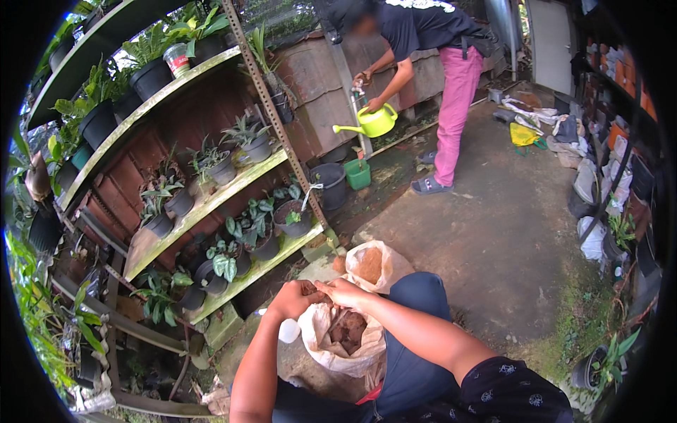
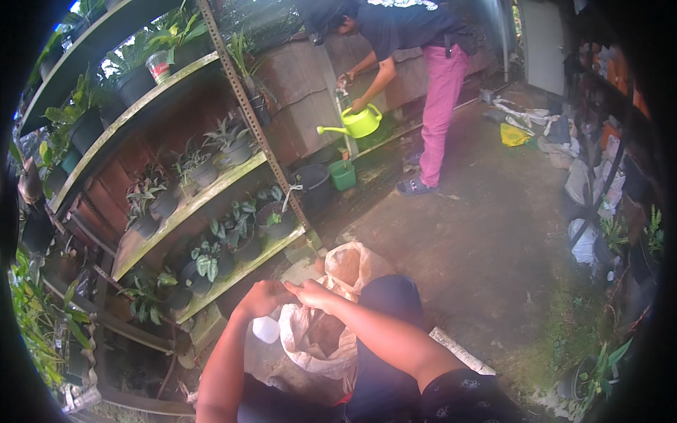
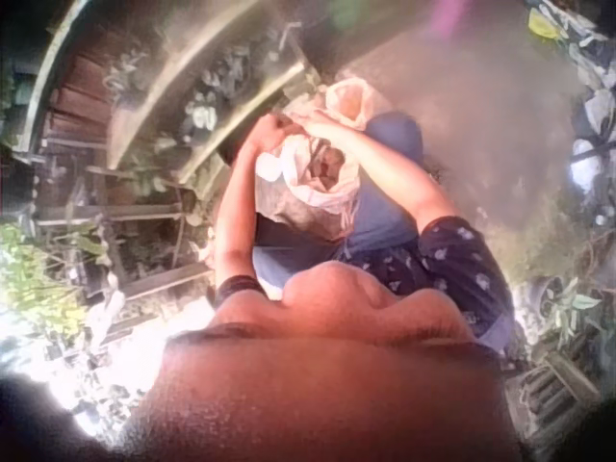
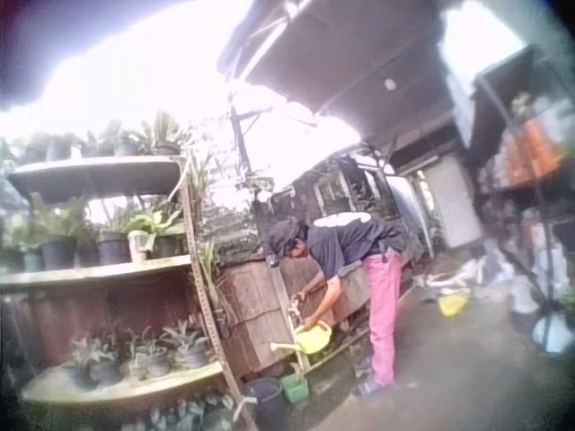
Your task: The person sits on the ground and prepares a small plant for potting by wrapping its roots in a fibrous material. They then spray the wrapped root ball with water from a spray bottle. Another person is visible in the background watering plants.
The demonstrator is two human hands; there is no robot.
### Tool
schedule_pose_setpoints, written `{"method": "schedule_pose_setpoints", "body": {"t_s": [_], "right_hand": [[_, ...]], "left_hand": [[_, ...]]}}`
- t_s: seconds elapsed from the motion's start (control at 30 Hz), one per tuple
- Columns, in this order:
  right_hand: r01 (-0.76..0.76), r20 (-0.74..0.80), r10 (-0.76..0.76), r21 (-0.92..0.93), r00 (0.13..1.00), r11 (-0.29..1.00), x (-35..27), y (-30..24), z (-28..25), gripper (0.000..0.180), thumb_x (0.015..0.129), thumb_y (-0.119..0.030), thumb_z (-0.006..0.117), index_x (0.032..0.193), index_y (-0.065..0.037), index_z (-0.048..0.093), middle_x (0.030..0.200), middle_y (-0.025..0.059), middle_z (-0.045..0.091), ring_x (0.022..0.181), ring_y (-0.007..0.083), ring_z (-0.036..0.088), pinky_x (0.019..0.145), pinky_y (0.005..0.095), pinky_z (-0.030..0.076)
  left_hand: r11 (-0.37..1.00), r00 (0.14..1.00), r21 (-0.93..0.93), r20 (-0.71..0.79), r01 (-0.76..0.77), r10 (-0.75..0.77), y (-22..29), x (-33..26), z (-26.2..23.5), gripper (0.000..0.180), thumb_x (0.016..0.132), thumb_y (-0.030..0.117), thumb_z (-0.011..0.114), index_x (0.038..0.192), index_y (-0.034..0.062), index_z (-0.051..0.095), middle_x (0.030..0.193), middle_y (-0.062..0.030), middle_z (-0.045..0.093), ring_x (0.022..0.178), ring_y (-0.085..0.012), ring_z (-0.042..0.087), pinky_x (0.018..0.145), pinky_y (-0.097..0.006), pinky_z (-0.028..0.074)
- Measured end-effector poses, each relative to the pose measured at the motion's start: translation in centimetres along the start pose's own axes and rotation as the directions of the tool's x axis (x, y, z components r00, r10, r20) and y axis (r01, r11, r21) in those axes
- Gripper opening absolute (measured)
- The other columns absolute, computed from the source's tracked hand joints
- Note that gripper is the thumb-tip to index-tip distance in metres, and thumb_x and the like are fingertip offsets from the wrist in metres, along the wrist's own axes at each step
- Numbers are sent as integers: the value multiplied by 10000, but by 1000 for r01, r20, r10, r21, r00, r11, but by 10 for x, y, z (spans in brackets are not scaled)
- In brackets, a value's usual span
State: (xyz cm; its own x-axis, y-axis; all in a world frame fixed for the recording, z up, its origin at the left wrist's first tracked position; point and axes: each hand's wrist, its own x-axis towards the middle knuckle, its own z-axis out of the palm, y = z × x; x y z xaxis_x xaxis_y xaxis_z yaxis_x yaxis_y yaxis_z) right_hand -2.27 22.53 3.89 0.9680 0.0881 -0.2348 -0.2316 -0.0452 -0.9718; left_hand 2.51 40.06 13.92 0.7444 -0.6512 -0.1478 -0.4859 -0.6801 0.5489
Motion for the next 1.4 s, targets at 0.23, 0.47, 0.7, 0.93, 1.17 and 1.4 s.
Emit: {"method": "schedule_pose_setpoints", "body": {"t_s": [0.23,0.47,0.7,0.93,1.17,1.4], "right_hand": [[-151,123,143,53,982,987,20,-7,2,697,984,-715,555,966,-31,687,758,26,640,652,113,591,591,288,473],[-200,206,117,445,972,873,46,-6,25,620,937,-755,592,935,-135,591,723,-50,502,596,75,468,550,261,388],[-143,151,68,567,986,812,44,-4,31,568,955,-692,624,971,-127,569,666,-86,377,555,60,346,528,256,308],[45,13,-59,503,998,863,24,-12,4,493,1026,-552,627,1023,-63,685,727,-68,514,570,17,418,473,244,281],[159,-190,-109,272,976,949,29,-1,-4,540,1019,-559,640,953,-29,718,634,-84,440,543,36,380,480,260,269],[65,-129,-25,316,991,947,32,-4,3,626,1018,-649,567,877,-49,678,635,-59,445,543,59,397,495,269,311]], "left_hand": [[960,934,-251,-297,122,-196,-74,16,51,728,932,654,618,979,-60,749,901,-301,728,918,-420,732,854,-473,542],[872,861,-437,-333,220,-384,-47,22,33,546,911,460,674,870,-80,742,842,-310,719,885,-404,748,848,-471,549],[679,945,-734,-239,-24,-225,-66,37,49,350,1010,225,605,807,-40,711,746,-51,680,707,-122,583,667,-346,466],[725,964,-686,-145,66,-224,-52,47,53,505,1036,342,616,721,-53,644,637,7,545,627,-104,465,562,-361,408],[710,962,-703,-215,-31,-171,-42,52,63,564,1081,416,569,787,-52,679,667,0,575,651,-105,479,585,-353,427],[622,947,-771,-287,-139,-144,-12,33,48,441,1101,291,549,846,-26,720,730,-61,713,643,-105,596,624,-272,492]]}}
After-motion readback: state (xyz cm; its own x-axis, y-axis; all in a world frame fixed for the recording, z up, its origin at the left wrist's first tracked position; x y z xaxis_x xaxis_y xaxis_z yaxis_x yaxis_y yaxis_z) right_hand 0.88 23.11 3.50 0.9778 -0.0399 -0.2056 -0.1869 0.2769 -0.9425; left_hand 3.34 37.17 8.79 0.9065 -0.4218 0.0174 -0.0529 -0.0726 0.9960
